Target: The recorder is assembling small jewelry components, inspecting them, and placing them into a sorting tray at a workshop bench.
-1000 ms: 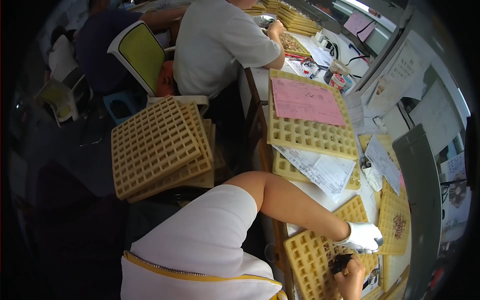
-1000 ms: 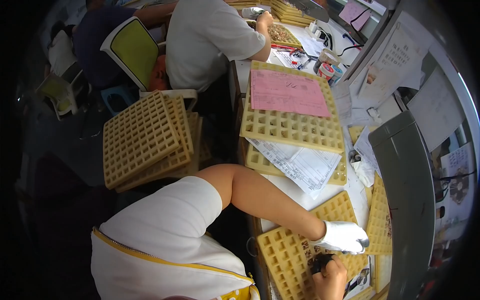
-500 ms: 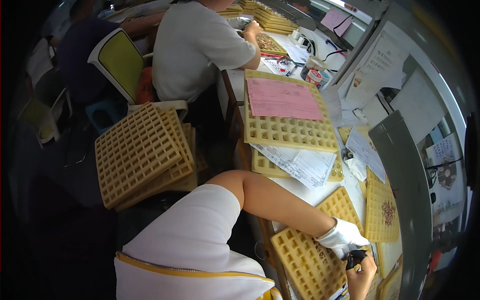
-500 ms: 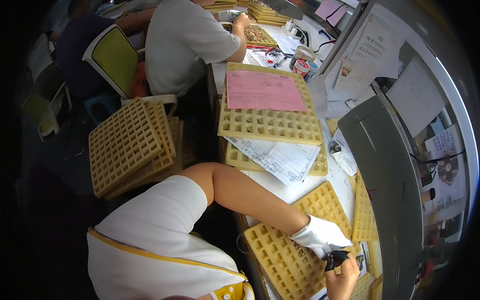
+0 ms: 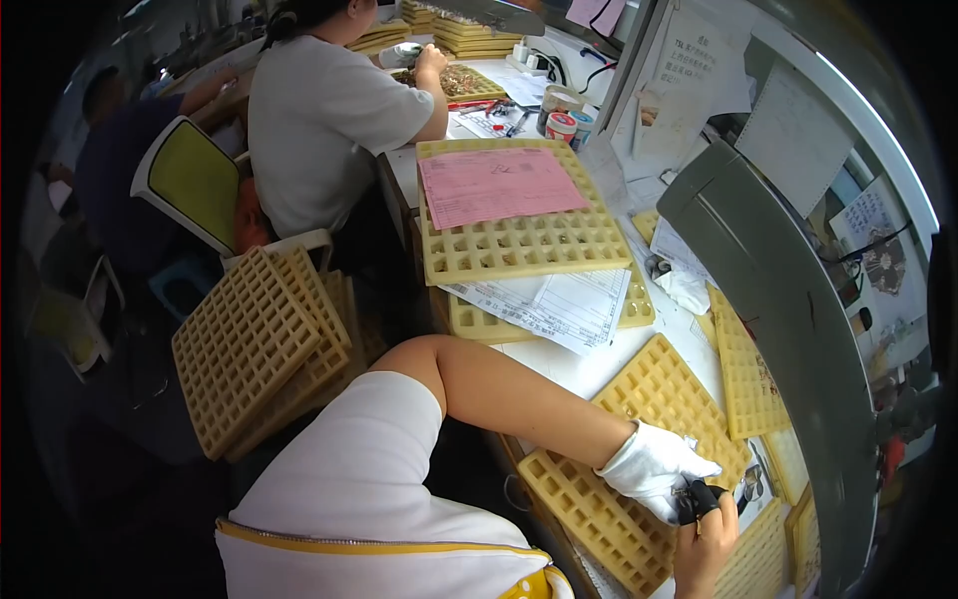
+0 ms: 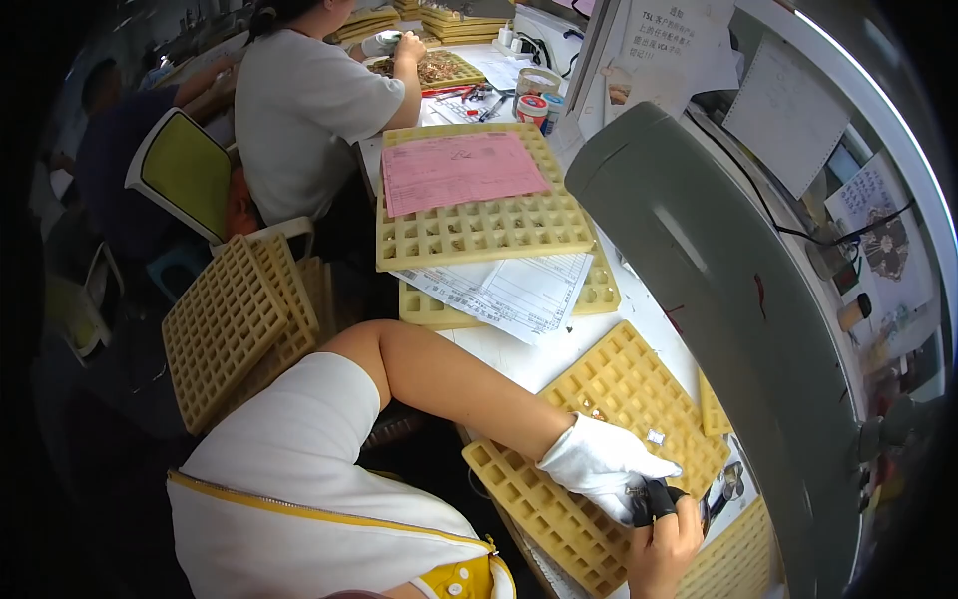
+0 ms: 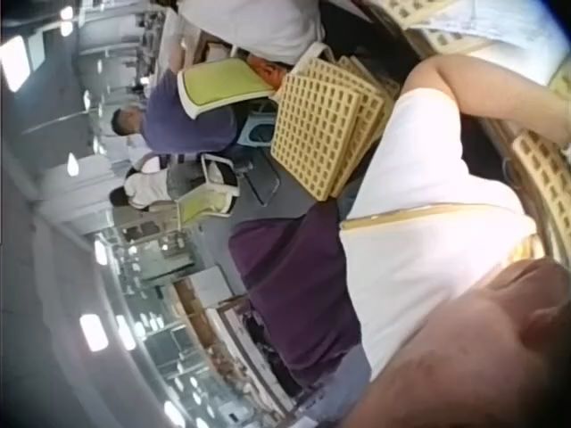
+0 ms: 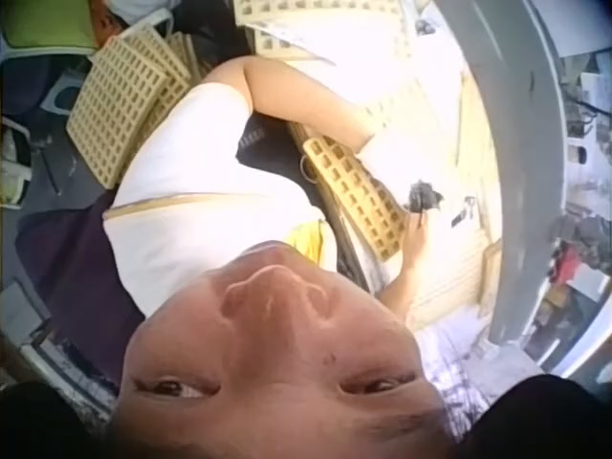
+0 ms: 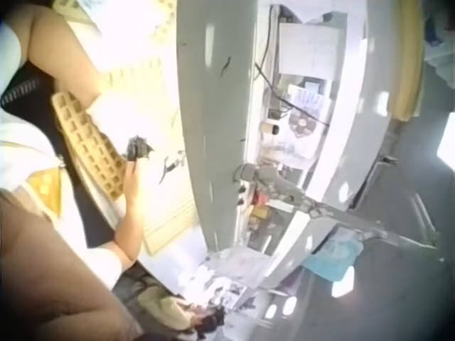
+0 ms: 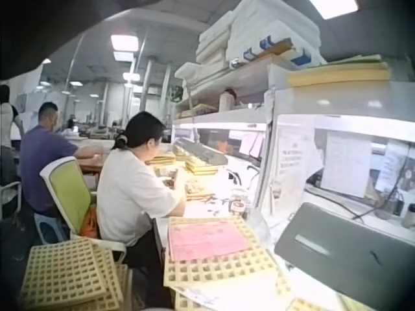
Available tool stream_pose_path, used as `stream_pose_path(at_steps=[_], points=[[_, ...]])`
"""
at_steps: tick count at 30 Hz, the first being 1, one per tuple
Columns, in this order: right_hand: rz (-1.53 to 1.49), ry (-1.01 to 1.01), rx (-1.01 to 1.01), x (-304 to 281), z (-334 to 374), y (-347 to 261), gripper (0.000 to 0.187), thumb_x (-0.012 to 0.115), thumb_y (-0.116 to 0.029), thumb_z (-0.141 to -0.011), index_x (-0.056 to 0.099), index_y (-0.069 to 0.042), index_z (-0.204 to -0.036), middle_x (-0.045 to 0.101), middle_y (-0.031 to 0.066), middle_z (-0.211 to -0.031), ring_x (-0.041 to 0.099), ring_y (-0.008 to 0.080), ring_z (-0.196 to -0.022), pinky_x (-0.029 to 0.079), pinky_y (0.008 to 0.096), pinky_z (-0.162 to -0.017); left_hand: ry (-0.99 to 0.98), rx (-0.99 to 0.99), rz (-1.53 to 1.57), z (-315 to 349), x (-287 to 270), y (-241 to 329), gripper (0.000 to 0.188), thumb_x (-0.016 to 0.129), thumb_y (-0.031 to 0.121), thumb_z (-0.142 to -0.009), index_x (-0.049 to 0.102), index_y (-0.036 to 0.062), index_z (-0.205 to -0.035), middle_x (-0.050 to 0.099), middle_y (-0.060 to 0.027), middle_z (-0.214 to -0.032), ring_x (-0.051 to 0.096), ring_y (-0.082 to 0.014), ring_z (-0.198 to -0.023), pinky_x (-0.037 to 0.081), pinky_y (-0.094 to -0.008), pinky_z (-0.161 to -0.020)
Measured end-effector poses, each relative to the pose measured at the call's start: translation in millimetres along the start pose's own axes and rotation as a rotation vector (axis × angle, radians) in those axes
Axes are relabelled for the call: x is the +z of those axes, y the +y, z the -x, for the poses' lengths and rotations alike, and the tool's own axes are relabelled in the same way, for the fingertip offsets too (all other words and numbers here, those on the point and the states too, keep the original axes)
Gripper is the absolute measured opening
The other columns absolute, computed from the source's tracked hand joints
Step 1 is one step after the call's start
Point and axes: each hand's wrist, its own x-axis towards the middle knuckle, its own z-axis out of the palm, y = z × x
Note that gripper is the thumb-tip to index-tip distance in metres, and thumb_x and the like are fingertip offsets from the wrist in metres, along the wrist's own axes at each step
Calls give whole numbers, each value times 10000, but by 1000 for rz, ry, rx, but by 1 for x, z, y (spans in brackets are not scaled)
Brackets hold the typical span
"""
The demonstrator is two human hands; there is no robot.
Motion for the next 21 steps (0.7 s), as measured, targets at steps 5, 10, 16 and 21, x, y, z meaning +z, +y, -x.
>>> stream_pose_path(at_steps=[5, 10, 16, 21], points=[[-79, 114, -132, -16, -6, -18, 308, 495, 41, -827, 593, 10, -1117, 604, 166, -1106, 531, 316, -1079, 388, 394, -957, 138, 17, -129, 9, 3, 3, 334, 498, 310, -950, 523, -13, -1032, 572, -131, -960, 603, -208, -790, 533, -283, -693], [-257, 240, -125, -12, -10, -22, 192, 536, 56, -784, 585, 32, -968, 574, 146, -955, 547, 291, -896, 418, 343, -803, 142, 20, -182, 12, 7, 5, 311, 492, 291, -954, 540, -14, -998, 578, -109, -917, 598, -194, -785, 525, -273, -686], [-304, 387, -77, -10, -12, -35, 191, 599, 100, -723, 603, 41, -905, 504, 108, -820, 508, 233, -763, 402, 294, -678, 94, 23, -182, 13, 8, 4, 279, 503, 291, -946, 552, 18, -975, 579, -97, -898, 582, -201, -785, 501, -296, -696], [-262, 371, -51, -9, -12, -32, 195, 596, 87, -716, 596, 48, -907, 469, 108, -815, 482, 234, -750, 383, 299, -656, 108, 27, -205, 14, 11, 3, 267, 474, 262, -965, 565, 13, -995, 595, -83, -888, 591, -162, -768, 491, -255, -646]])
